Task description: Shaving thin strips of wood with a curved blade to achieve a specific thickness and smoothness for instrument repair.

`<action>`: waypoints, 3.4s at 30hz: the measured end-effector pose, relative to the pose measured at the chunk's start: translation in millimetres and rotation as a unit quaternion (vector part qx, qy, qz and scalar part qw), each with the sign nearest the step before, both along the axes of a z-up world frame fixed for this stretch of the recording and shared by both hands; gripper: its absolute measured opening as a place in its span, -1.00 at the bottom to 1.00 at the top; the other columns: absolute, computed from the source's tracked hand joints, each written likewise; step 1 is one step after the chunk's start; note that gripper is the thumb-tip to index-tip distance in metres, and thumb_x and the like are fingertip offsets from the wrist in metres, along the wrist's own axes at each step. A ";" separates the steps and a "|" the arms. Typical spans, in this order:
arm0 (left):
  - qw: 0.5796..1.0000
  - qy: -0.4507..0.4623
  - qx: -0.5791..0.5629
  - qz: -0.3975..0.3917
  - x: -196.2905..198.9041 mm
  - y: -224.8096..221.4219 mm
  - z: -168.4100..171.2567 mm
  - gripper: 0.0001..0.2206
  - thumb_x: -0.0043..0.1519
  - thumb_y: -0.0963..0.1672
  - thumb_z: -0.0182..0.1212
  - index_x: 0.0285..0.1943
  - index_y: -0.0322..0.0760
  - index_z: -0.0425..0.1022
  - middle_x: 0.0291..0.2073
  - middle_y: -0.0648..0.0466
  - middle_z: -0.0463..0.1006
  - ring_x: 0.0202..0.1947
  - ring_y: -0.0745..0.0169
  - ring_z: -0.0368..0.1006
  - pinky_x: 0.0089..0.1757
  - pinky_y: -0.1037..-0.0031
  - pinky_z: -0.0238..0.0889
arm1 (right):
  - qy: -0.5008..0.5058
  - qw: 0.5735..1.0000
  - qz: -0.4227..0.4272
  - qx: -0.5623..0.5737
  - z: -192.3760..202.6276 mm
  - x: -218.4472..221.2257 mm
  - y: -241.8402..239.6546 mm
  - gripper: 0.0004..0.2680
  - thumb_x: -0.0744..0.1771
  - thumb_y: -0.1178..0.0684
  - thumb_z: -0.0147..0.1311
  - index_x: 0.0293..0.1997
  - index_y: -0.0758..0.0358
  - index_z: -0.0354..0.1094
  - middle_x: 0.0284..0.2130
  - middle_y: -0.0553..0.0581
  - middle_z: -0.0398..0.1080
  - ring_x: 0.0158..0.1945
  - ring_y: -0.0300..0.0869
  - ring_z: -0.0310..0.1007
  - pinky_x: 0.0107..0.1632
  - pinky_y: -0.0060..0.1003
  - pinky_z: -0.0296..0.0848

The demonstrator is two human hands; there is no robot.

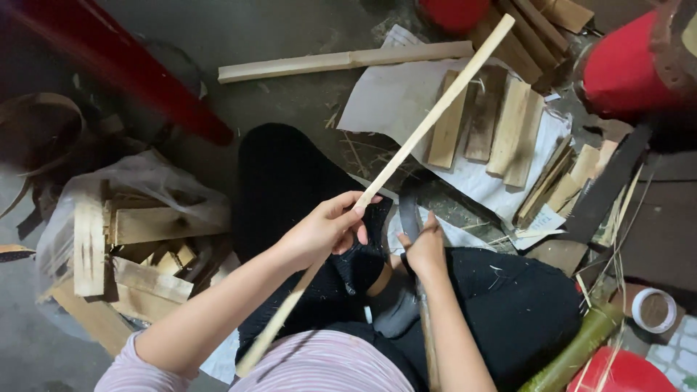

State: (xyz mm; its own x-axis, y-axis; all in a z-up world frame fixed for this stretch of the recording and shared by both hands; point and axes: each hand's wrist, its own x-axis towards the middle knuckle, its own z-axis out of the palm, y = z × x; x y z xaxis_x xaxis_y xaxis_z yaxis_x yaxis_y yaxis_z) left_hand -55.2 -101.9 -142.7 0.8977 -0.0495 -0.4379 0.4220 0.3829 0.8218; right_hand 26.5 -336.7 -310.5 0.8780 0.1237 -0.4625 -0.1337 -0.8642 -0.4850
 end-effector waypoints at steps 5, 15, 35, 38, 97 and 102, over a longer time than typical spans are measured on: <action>0.997 -0.004 0.067 0.044 -3.7 2.0 -5.8 -0.71 0.41 -0.11 0.04 0.24 -0.32 0.48 -0.55 -0.08 0.52 -0.77 0.43 0.18 -0.64 0.70 -0.03 | 0.080 0.994 0.015 -0.066 -13.6 1.4 7.2 -0.22 0.28 -0.13 0.29 0.56 0.26 -0.31 0.43 0.41 0.02 0.43 0.18 0.18 0.36 0.14 0.29; 0.995 -0.033 0.043 0.087 5.5 10.5 21.3 -0.84 0.36 -0.13 0.13 -0.01 -0.34 0.49 -0.55 -0.03 0.46 -0.70 0.49 0.18 -0.61 0.75 0.00 | -0.004 0.997 0.077 -0.023 -35.3 -1.0 -8.7 -0.39 0.29 -0.08 0.02 0.48 0.45 -0.06 0.26 0.56 0.26 0.26 0.32 0.36 0.29 0.10 0.36; 0.935 -0.106 0.337 -0.030 9.7 0.1 54.1 -0.86 0.30 -0.15 0.23 -0.05 -0.30 0.59 -0.63 0.20 0.44 -0.62 0.52 0.33 -0.52 0.64 0.11 | 0.303 0.457 -0.085 0.832 177.0 -43.4 -58.0 -0.35 0.40 -0.27 0.04 0.53 0.38 -0.25 -0.53 0.14 0.24 -0.68 -0.34 0.04 -0.72 -0.50 0.06; 0.929 -0.083 0.358 -0.044 12.0 -3.7 52.7 -0.82 0.35 -0.16 0.10 -0.03 -0.32 0.60 -0.67 0.17 0.47 -0.66 0.49 0.34 -0.56 0.63 0.14 | 0.238 0.521 -0.058 0.818 178.7 -39.6 -52.8 -0.27 0.37 -0.35 0.15 0.51 0.45 -0.18 -0.33 0.17 0.35 -0.49 -0.28 0.25 -0.52 -0.47 0.17; 0.896 -0.174 0.302 -0.276 -60.0 8.6 89.3 -0.92 0.03 -0.32 0.20 -0.39 -0.37 0.51 -0.62 0.05 0.57 -0.74 0.33 0.34 -0.61 0.50 0.24 | 0.161 0.892 0.023 0.422 232.5 -148.2 20.3 -0.24 0.25 0.06 0.28 0.52 0.33 -0.32 -0.48 0.20 0.61 -0.70 -0.36 0.40 -0.61 -0.53 0.32; 0.904 -0.166 0.309 -0.245 -72.2 6.0 95.3 -0.92 0.04 -0.31 0.20 -0.36 -0.37 0.51 -0.64 0.07 0.54 -0.74 0.34 0.29 -0.62 0.51 0.19 | 0.158 0.872 0.029 0.463 228.2 -156.3 17.3 -0.24 0.25 0.09 0.28 0.52 0.33 -0.34 -0.10 0.35 0.65 -0.57 -0.40 0.47 -0.46 -0.58 0.43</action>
